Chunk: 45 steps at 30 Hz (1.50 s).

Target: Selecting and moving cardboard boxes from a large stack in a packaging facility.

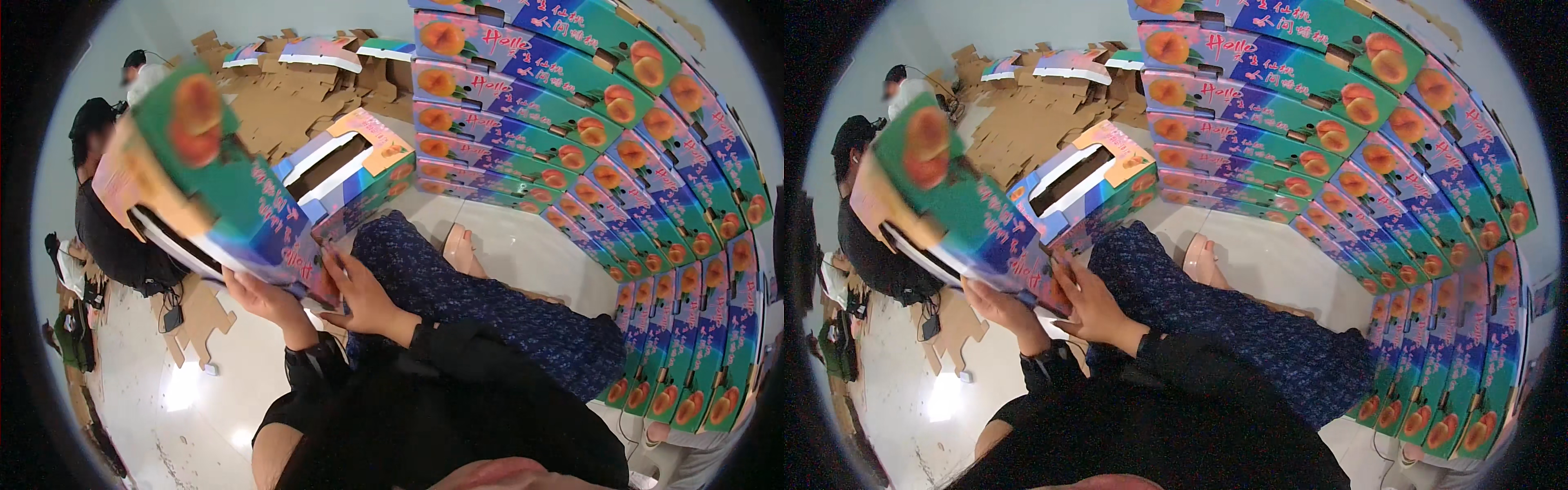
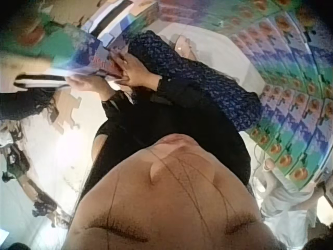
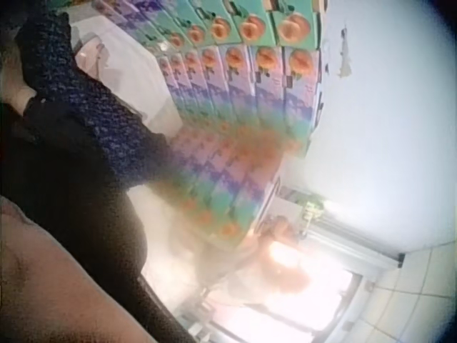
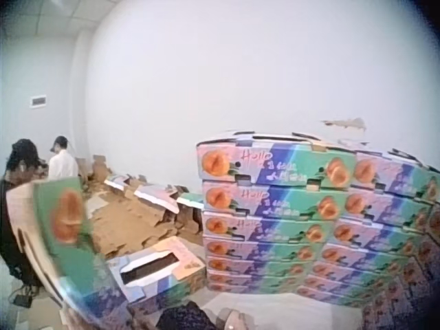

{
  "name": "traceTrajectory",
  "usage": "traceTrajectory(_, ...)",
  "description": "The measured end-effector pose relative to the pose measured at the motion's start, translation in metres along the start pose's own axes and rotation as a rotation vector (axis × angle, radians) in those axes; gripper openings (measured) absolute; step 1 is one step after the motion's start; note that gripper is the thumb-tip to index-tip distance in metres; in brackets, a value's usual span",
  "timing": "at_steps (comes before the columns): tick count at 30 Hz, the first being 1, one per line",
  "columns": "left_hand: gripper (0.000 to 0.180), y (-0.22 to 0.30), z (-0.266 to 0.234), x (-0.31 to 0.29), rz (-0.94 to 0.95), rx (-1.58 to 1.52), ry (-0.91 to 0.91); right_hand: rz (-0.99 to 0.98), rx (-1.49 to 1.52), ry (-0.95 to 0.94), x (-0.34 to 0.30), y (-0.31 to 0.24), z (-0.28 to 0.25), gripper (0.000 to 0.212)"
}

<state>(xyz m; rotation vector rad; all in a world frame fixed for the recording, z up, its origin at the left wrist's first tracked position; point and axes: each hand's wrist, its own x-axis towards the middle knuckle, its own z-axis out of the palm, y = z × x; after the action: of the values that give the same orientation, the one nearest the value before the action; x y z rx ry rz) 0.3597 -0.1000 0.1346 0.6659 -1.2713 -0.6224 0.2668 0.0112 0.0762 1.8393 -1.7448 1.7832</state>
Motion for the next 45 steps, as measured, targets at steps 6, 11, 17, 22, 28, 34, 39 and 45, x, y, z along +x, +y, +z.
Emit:
traceTrajectory(6,0.033,-0.022,0.001,0.041,0.142,0.413,-0.006,0.11,0.027,-0.534,-0.038,0.009,-0.005,0.077)
traceTrajectory(11,0.027,-0.027,0.022,0.088,0.289,0.618,-0.248,0.19,0.049,-0.514,-0.062,0.009,-0.041,0.054)
traceTrajectory(17,0.037,-0.041,0.064,0.137,0.189,0.643,-0.523,0.22,0.027,-0.416,-0.076,0.002,-0.057,0.05)
traceTrajectory(22,0.043,-0.088,0.107,0.145,0.05,0.627,-0.76,0.151,0.042,-0.416,-0.079,0.007,-0.052,0.049)
traceTrajectory(28,0.05,-0.194,0.117,0.118,0.129,0.559,-0.988,0.113,0.054,-0.429,-0.078,0.009,-0.049,0.046)
traceTrajectory(34,0.056,-0.17,0.138,0.114,0.033,0.649,-1.069,0.057,0.029,-0.373,-0.081,0.019,-0.052,0.029)
traceTrajectory(39,0.055,-0.171,0.129,0.111,-0.007,0.661,-1.063,0.047,0.049,-0.347,-0.082,0.016,-0.048,0.021)
traceTrajectory(45,0.056,-0.171,0.132,0.109,0.02,0.635,-1.019,0.031,0.058,-0.319,-0.084,0.02,-0.047,0.017)
